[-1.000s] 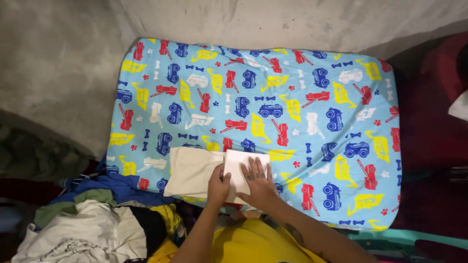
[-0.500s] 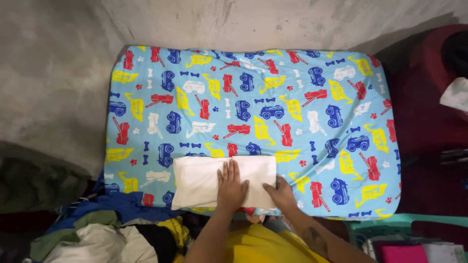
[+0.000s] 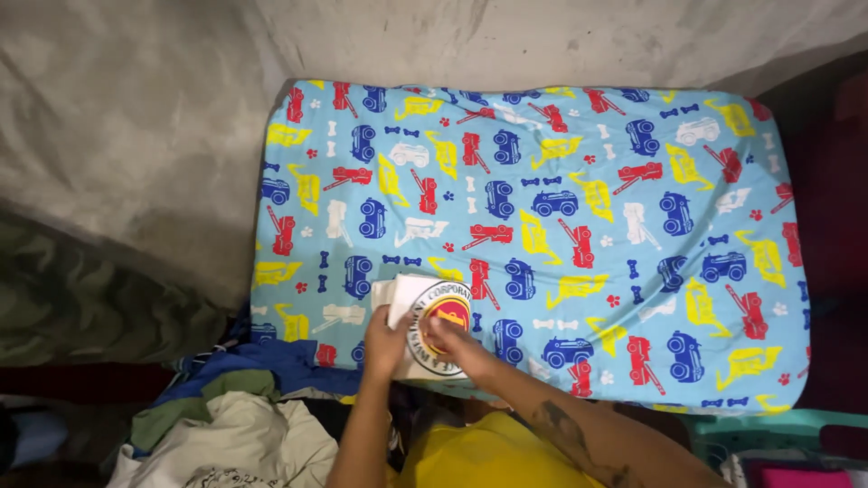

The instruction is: Folding various t-shirts on a flat surface and stacking them on a chair.

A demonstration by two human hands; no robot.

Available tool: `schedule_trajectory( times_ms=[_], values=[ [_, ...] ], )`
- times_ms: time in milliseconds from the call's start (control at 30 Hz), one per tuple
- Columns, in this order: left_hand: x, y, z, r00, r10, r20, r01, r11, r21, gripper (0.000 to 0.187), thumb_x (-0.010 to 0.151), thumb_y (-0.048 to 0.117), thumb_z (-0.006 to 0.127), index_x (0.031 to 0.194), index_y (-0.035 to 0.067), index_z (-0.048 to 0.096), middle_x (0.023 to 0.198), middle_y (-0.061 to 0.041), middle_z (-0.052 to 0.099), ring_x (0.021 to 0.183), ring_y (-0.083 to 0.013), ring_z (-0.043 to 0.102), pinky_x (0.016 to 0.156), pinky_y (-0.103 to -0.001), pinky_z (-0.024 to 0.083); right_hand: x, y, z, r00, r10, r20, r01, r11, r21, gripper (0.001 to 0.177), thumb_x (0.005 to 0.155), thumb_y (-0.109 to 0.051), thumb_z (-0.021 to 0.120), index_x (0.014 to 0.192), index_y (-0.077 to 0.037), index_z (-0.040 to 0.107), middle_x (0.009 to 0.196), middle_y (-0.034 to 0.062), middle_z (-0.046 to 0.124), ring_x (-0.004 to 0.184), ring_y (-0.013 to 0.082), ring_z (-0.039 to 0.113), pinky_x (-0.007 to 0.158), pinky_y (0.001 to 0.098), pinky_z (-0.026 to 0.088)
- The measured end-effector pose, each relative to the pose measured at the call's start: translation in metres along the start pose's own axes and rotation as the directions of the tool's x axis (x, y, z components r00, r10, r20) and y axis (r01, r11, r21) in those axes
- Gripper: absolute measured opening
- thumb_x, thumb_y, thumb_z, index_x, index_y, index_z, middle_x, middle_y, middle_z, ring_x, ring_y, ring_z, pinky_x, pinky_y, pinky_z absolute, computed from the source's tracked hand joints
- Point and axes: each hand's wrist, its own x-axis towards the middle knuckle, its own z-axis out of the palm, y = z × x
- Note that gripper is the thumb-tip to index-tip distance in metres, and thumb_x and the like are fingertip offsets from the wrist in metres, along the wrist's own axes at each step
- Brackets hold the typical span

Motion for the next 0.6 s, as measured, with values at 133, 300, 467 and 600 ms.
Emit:
schedule_trajectory(
  times_ms=[133,300,467,600],
  values=[
    [0.022,-0.029,-0.020,0.997,0.005,-0.071,-0.002,0.999,0.042,0.035,0.086,0.027,0.077,0.110,0.003,0.072,0.098,-0.015,0.078,0.089,-0.0251,0.075,0.081,-0.037,0.057,0.025,0.062,-0.011,0.912,-0.402,-0.080,0.370,0.891,-0.265,0.054,0.098,-0.045,0.071,0.129,-0.001,0.067,0.127,0.0160,0.071,0.123,0.0328,0.066,0.106,0.0406,0.053],
    [0.032,0.005,-0.032,0.977,-0.015,-0.214,0.108,0.897,0.429,0.066,0.077,0.016,0.083,0.137,0.002,0.056,0.131,-0.028,0.055,0.120,-0.0451,0.050,0.100,-0.050,0.042,0.010,0.062,-0.009,0.886,0.167,-0.434,-0.322,0.894,-0.313,0.090,0.077,-0.036,0.092,0.143,-0.005,0.039,0.135,0.0146,0.059,0.128,0.0304,0.060,0.105,0.0398,0.051],
    [0.099,-0.061,-0.030,0.965,0.240,0.103,-0.257,0.938,0.232,0.076,0.069,0.008,0.081,0.140,0.006,0.055,0.139,-0.025,0.051,0.127,-0.0393,0.050,0.106,-0.047,0.044,-0.036,-0.014,0.013,0.852,0.430,-0.300,-0.441,0.897,0.034,0.068,0.081,-0.035,0.070,0.144,-0.016,0.050,0.134,0.0079,0.062,0.124,0.0326,0.057,0.093,0.0493,0.045],
    [0.099,-0.092,-0.007,0.893,-0.254,0.372,0.268,0.963,0.015,0.033,0.084,0.017,0.082,0.107,0.001,0.065,0.094,-0.019,0.072,0.076,-0.0275,0.070,0.063,-0.042,0.058,0.016,0.052,-0.084,0.855,0.113,-0.507,0.069,0.942,0.327,0.053,0.094,-0.021,0.062,0.142,-0.005,0.043,0.126,0.0171,0.068,0.110,0.0300,0.068,0.088,0.0401,0.057]
  ],
)
